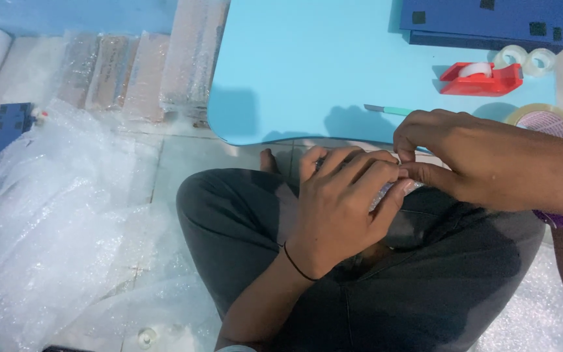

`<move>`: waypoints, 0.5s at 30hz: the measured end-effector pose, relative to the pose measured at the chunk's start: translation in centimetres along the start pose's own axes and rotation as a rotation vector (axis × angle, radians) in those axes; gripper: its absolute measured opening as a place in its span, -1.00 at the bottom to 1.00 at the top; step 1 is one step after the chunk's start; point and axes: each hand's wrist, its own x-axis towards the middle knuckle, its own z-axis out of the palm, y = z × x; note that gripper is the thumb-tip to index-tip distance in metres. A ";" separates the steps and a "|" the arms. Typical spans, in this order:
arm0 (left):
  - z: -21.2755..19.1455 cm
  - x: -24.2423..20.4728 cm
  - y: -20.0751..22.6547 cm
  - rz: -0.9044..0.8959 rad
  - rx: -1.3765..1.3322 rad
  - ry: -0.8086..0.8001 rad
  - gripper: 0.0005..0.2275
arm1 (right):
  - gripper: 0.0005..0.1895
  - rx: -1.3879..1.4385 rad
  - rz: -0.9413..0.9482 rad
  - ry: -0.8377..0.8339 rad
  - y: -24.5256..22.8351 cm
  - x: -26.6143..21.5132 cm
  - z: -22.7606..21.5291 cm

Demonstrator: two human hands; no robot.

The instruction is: Wrapping a small rectangular item in multiple layers of bubble wrap and securing it with adhesive tape.

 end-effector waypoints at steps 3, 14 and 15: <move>-0.1 0.0 -0.2 0.011 -0.005 -0.027 -0.92 | -0.88 0.013 0.016 0.000 -0.3 0.0 -0.2; 0.5 -0.6 -1.0 0.050 0.004 -0.043 -0.90 | -0.82 0.033 0.060 -0.033 1.2 1.1 0.1; 0.6 -0.7 -1.1 0.049 0.001 -0.054 -0.90 | -0.77 0.037 0.082 -0.056 1.3 1.3 0.2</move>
